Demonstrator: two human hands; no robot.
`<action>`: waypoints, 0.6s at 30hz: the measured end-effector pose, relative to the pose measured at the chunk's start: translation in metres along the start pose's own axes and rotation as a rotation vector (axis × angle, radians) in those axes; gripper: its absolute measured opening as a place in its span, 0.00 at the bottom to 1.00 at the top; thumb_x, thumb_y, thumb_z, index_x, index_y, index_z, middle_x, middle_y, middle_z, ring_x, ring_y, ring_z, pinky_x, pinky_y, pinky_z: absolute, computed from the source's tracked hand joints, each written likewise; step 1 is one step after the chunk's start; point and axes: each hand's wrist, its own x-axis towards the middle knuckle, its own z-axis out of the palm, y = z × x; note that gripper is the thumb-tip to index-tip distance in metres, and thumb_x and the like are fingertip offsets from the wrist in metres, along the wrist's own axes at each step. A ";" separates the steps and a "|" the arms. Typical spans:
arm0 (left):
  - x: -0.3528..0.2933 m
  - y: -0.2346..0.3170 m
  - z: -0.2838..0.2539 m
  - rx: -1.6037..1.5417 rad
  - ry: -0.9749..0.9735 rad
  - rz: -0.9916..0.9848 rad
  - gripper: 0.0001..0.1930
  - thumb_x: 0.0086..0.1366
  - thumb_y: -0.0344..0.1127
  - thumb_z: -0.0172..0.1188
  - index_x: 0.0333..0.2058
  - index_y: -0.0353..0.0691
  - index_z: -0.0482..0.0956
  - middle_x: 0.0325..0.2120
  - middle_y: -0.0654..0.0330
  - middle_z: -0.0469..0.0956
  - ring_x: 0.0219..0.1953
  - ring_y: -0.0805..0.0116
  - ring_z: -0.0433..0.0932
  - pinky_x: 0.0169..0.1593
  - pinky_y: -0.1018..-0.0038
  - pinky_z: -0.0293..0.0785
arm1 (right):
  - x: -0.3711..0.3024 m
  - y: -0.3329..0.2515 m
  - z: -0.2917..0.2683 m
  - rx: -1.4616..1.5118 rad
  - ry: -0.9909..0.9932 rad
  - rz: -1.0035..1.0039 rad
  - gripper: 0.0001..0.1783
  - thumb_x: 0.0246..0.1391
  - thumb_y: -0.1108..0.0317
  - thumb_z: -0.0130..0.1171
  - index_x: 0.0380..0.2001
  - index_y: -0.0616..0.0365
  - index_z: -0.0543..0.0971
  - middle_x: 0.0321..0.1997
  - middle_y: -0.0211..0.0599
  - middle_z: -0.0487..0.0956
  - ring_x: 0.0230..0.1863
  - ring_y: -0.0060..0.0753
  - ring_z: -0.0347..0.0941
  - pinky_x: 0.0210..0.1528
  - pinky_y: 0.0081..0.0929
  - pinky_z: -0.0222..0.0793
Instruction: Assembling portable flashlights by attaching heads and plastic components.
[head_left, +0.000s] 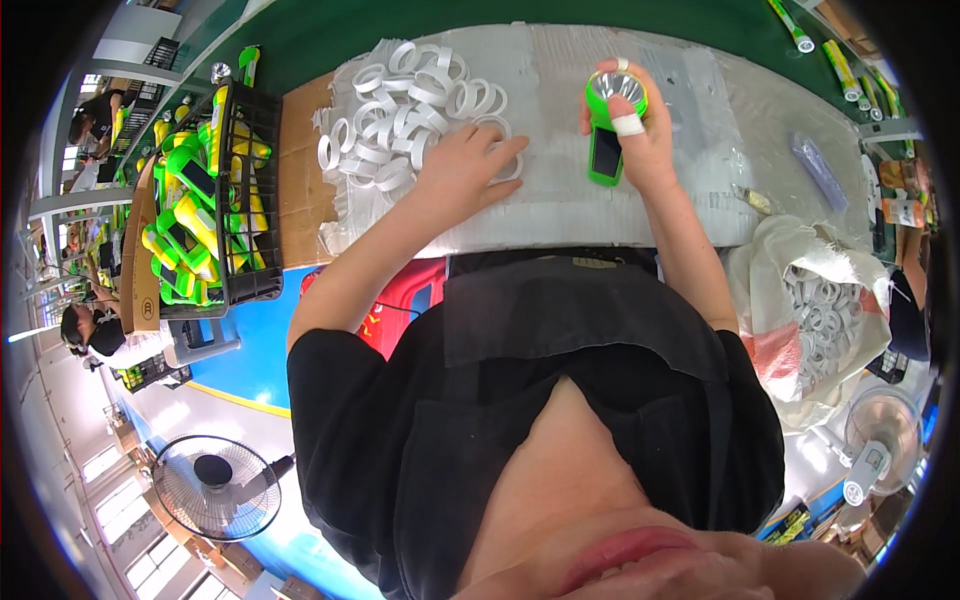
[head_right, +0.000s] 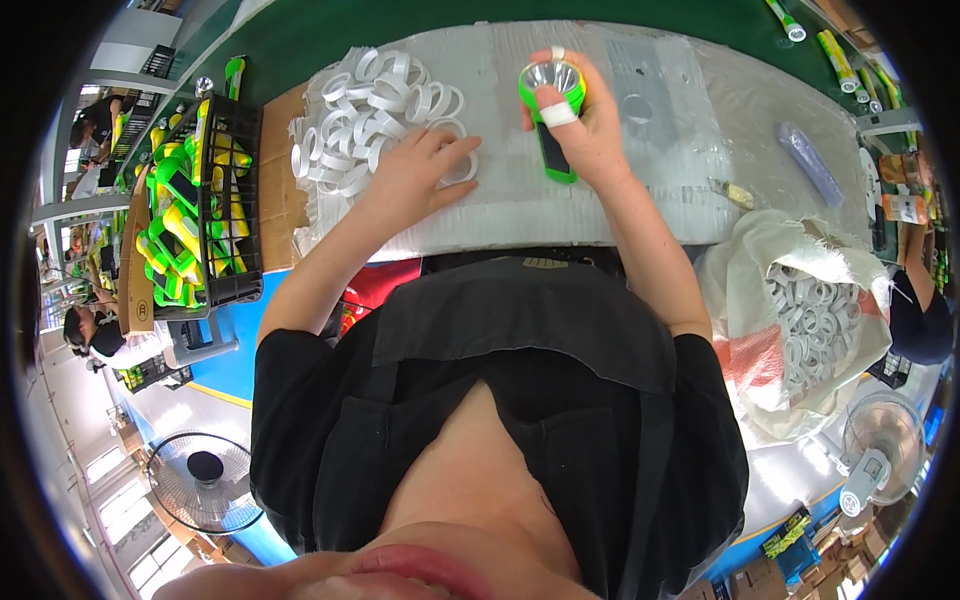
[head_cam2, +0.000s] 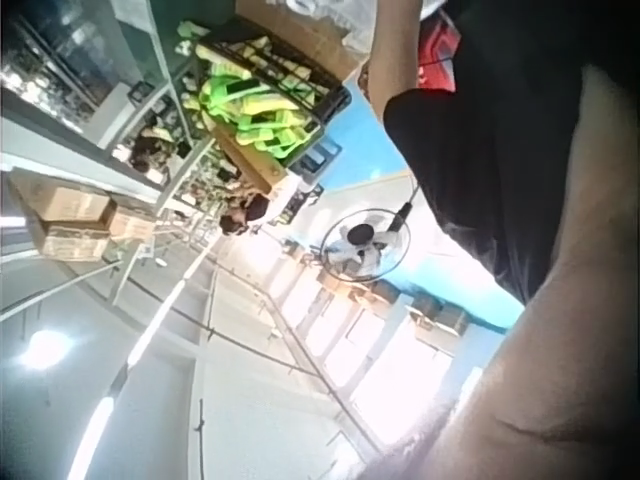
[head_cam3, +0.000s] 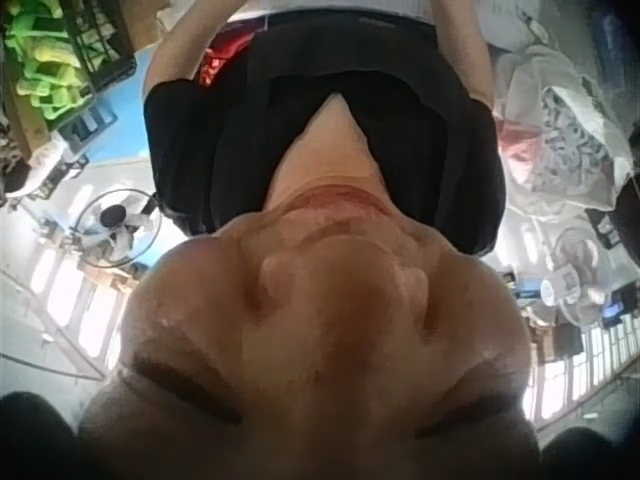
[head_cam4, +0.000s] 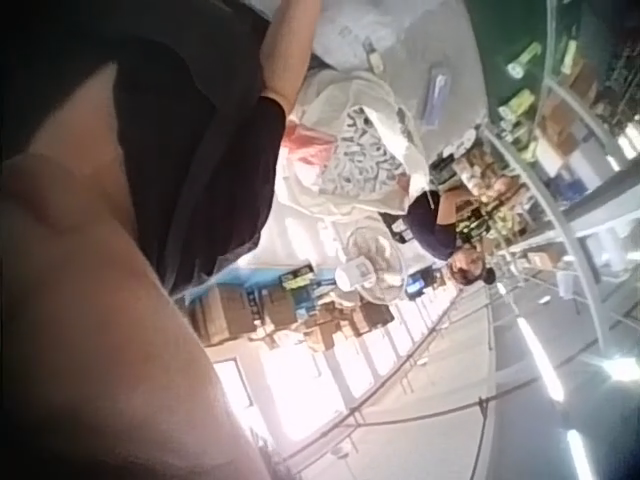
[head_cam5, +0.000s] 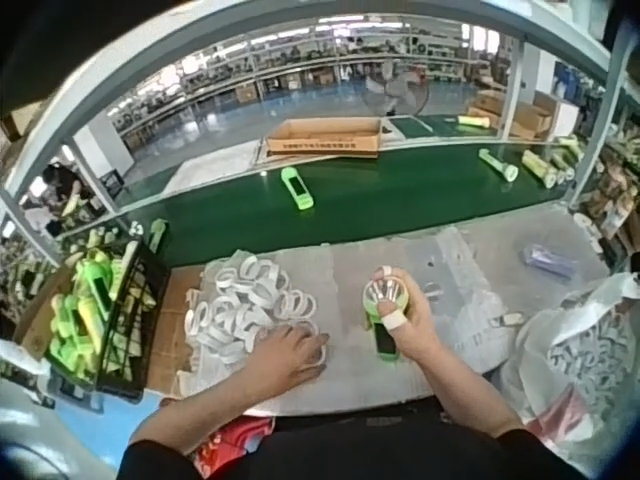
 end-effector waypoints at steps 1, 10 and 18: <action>0.000 -0.002 0.003 -0.011 -0.008 -0.019 0.28 0.52 0.40 0.70 0.52 0.48 0.74 0.44 0.56 0.74 0.46 0.55 0.74 0.46 0.63 0.73 | 0.000 0.001 -0.001 0.016 -0.007 0.023 0.18 0.60 0.64 0.57 0.51 0.57 0.70 0.31 0.34 0.75 0.28 0.24 0.72 0.33 0.23 0.69; 0.083 0.028 -0.029 -0.604 0.605 0.161 0.21 0.54 0.30 0.70 0.49 0.41 0.79 0.48 0.54 0.75 0.44 0.66 0.75 0.40 0.76 0.71 | 0.003 0.004 0.006 -0.074 0.004 -0.033 0.18 0.59 0.68 0.54 0.52 0.58 0.68 0.37 0.35 0.75 0.32 0.24 0.73 0.35 0.24 0.71; 0.094 0.018 -0.012 -0.580 0.597 0.153 0.16 0.45 0.38 0.76 0.33 0.40 0.84 0.45 0.58 0.74 0.40 0.65 0.76 0.40 0.72 0.76 | 0.005 0.005 0.003 -0.016 -0.045 -0.002 0.20 0.62 0.64 0.51 0.54 0.59 0.67 0.45 0.35 0.74 0.42 0.27 0.73 0.43 0.26 0.72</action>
